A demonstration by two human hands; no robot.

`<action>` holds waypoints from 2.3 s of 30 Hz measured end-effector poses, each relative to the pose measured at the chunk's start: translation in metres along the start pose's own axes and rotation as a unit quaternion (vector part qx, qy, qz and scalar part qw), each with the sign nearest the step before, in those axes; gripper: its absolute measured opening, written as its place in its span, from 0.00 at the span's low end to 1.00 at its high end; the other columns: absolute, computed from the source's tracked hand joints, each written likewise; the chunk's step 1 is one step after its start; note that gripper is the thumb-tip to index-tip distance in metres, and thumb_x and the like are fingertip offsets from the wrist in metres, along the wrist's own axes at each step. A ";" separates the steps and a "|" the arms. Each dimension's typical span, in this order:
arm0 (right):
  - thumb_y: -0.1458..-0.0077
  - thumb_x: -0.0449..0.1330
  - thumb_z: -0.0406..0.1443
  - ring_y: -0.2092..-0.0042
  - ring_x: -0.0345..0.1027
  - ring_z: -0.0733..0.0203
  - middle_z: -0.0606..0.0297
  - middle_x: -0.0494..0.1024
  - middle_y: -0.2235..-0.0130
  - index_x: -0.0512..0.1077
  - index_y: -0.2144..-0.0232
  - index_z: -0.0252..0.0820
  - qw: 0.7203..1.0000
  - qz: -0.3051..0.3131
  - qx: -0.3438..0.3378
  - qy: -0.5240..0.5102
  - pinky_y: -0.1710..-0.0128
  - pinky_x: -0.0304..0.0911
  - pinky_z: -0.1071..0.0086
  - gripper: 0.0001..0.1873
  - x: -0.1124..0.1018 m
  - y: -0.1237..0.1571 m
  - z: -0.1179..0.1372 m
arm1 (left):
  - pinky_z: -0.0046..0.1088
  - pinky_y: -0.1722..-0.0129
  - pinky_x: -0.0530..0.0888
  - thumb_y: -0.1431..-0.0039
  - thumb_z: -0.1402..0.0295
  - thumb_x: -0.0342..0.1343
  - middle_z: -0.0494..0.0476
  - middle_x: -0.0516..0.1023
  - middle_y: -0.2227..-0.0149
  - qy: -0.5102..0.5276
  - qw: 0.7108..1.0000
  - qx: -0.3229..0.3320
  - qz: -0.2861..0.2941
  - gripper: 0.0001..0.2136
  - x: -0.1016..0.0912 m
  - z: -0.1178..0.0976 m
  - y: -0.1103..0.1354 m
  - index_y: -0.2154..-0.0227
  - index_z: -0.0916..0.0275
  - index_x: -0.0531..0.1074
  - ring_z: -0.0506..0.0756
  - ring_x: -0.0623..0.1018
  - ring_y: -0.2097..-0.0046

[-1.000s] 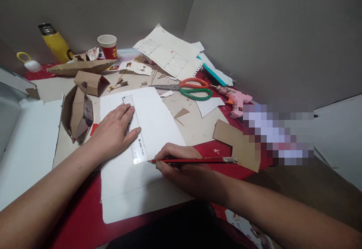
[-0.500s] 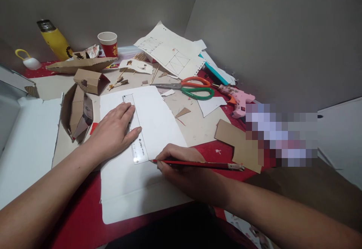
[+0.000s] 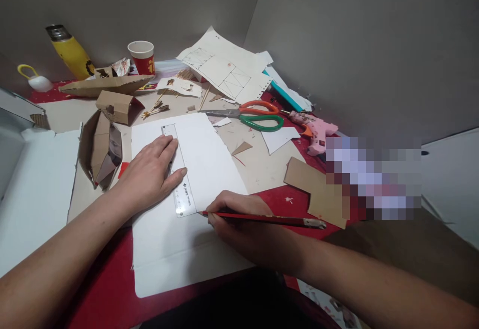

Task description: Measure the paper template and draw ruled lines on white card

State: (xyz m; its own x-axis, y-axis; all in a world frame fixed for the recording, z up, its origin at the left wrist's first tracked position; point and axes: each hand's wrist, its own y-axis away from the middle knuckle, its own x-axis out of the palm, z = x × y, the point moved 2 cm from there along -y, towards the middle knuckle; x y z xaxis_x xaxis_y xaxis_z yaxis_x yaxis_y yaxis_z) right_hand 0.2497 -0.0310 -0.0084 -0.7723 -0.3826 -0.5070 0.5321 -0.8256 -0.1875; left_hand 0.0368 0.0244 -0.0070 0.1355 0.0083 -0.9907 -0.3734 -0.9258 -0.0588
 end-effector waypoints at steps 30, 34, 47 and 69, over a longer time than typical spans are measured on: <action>0.34 0.50 0.34 0.49 0.75 0.57 0.57 0.80 0.51 0.72 0.49 0.41 0.992 -0.091 -0.043 0.070 0.48 0.69 0.60 0.16 -0.044 -0.037 0.014 | 0.46 0.44 0.70 0.34 0.56 0.48 0.69 0.72 0.42 -0.028 0.997 -0.012 -0.078 0.23 -0.011 0.002 0.012 0.46 0.67 0.71 0.67 0.72 0.43; 0.33 0.48 0.33 0.46 0.73 0.55 0.54 0.78 0.48 0.69 0.45 0.41 0.976 -0.053 -0.117 0.174 0.47 0.67 0.55 0.18 -0.035 -0.055 -0.005 | 0.46 0.45 0.71 0.35 0.57 0.50 0.69 0.73 0.44 -0.019 0.996 -0.021 -0.085 0.22 -0.011 0.002 0.015 0.45 0.66 0.70 0.67 0.73 0.45; 0.36 0.54 0.36 0.36 0.59 0.41 0.42 0.69 0.39 0.64 0.39 0.34 0.950 0.004 -0.089 0.299 0.39 0.56 0.41 0.24 -0.012 -0.074 -0.039 | 0.51 0.37 0.63 0.38 0.62 0.51 0.68 0.67 0.36 0.023 0.994 -0.074 -0.079 0.25 -0.004 0.008 0.018 0.39 0.66 0.66 0.69 0.62 0.34; 0.38 0.57 0.34 0.37 0.60 0.40 0.39 0.70 0.41 0.65 0.41 0.28 0.957 0.012 -0.092 0.274 0.38 0.56 0.46 0.25 -0.017 -0.074 -0.027 | 0.41 0.47 0.69 0.50 0.72 0.53 0.69 0.72 0.47 -0.024 0.987 -0.155 0.043 0.36 -0.043 0.001 0.011 0.35 0.68 0.58 0.67 0.72 0.44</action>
State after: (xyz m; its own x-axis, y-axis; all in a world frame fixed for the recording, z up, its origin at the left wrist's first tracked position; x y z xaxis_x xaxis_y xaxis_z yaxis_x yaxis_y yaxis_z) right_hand 0.2326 0.0479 -0.0092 -0.4881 -0.0834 -0.8688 0.6385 -0.7128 -0.2903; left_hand 0.0256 0.0140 0.0345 0.0700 -0.0637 -0.9955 -0.0810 -0.9950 0.0580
